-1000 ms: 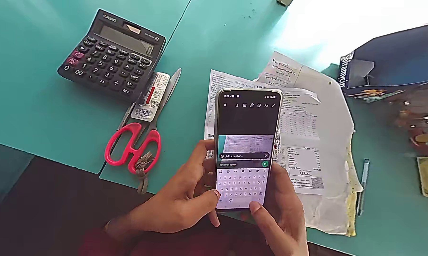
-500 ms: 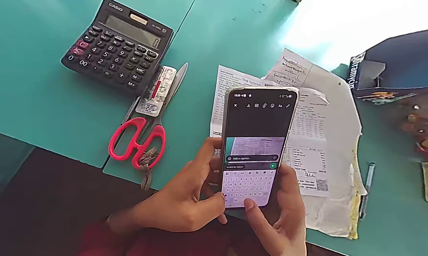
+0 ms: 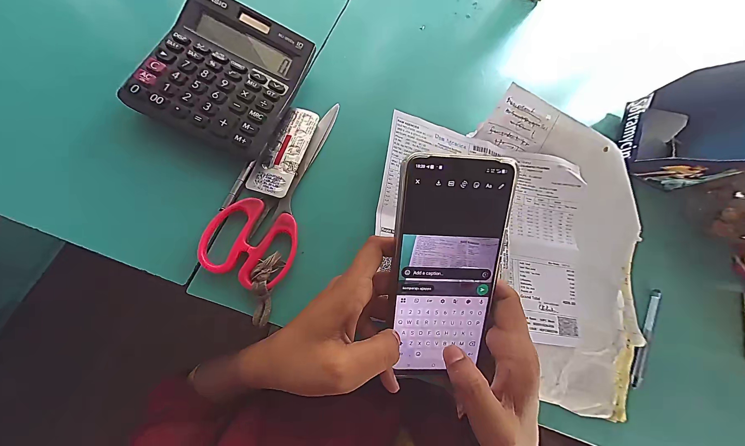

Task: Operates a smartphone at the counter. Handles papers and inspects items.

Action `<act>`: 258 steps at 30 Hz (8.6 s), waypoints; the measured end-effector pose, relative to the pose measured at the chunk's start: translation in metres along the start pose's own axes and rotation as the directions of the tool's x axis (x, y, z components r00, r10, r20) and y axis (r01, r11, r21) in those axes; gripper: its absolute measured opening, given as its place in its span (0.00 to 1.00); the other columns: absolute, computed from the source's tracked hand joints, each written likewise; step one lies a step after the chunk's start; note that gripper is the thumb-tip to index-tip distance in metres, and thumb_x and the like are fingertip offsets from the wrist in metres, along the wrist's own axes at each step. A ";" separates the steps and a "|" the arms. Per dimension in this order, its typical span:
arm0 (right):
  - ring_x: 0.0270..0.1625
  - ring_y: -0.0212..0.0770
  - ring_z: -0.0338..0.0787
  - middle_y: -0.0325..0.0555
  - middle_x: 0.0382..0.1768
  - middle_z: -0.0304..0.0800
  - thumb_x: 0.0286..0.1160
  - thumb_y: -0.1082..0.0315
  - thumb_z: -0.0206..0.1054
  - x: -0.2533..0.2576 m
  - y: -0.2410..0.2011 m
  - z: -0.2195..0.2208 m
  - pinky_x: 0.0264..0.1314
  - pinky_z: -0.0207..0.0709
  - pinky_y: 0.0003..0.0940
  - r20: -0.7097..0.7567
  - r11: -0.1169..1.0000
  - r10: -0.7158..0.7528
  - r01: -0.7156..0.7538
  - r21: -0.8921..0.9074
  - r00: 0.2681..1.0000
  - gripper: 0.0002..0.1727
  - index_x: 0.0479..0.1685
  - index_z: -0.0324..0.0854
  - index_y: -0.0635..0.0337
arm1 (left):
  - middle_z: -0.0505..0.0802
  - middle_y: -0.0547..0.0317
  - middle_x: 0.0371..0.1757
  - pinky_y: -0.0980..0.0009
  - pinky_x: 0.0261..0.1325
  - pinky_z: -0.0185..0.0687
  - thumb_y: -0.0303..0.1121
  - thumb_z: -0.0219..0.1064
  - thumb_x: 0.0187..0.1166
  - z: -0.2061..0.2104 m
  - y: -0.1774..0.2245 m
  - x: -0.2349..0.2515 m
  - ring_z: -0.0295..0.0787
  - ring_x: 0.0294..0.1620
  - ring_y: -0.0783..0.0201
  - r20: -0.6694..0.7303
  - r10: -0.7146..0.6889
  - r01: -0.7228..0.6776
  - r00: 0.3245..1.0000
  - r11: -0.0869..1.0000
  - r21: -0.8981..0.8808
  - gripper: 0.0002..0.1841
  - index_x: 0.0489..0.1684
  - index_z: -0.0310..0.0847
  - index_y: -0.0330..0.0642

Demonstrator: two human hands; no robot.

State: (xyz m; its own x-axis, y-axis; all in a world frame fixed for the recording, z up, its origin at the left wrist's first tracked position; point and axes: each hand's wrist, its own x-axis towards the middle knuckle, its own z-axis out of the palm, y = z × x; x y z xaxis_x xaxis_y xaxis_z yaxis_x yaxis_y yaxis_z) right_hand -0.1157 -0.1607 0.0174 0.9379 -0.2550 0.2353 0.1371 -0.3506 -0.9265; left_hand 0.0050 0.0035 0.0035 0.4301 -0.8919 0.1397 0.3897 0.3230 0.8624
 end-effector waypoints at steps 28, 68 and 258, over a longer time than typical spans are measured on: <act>0.61 0.17 0.86 0.29 0.60 0.86 0.79 0.67 0.49 -0.004 0.009 -0.003 0.64 0.83 0.17 -0.025 0.991 -0.006 0.009 0.137 1.000 0.25 0.72 0.58 0.70 | 0.85 0.65 0.64 0.82 0.37 0.90 0.20 0.54 0.74 -0.001 -0.003 -0.002 0.91 0.51 0.77 0.035 0.029 -0.031 0.999 0.999 0.034 0.31 0.78 0.50 0.47; 0.55 0.14 0.89 0.28 0.53 0.89 0.70 0.60 0.72 -0.003 0.006 0.009 0.56 0.86 0.13 -0.153 0.999 -0.016 0.010 -0.044 0.988 0.30 0.65 0.64 0.66 | 0.84 0.57 0.64 0.79 0.42 0.91 0.21 0.59 0.73 -0.001 -0.006 -0.002 0.90 0.55 0.75 0.090 0.069 -0.086 0.994 0.978 0.193 0.36 0.82 0.44 0.38; 0.58 0.16 0.87 0.28 0.58 0.89 0.72 0.59 0.68 -0.007 0.009 0.002 0.58 0.85 0.14 -0.053 0.998 -0.030 0.033 0.055 0.998 0.29 0.68 0.66 0.65 | 0.87 0.65 0.63 0.86 0.33 0.84 0.22 0.56 0.75 -0.002 -0.008 -0.003 0.89 0.47 0.81 -0.027 0.196 -0.187 0.980 0.963 0.194 0.33 0.83 0.48 0.42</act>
State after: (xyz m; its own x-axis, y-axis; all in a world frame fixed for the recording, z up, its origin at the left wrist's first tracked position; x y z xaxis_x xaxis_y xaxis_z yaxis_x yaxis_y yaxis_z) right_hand -0.1201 -0.1599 0.0069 0.9152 -0.2916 0.2782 0.1851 -0.3091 -0.9328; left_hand 0.0016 0.0041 -0.0051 0.5202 -0.8025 0.2923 0.1375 0.4164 0.8987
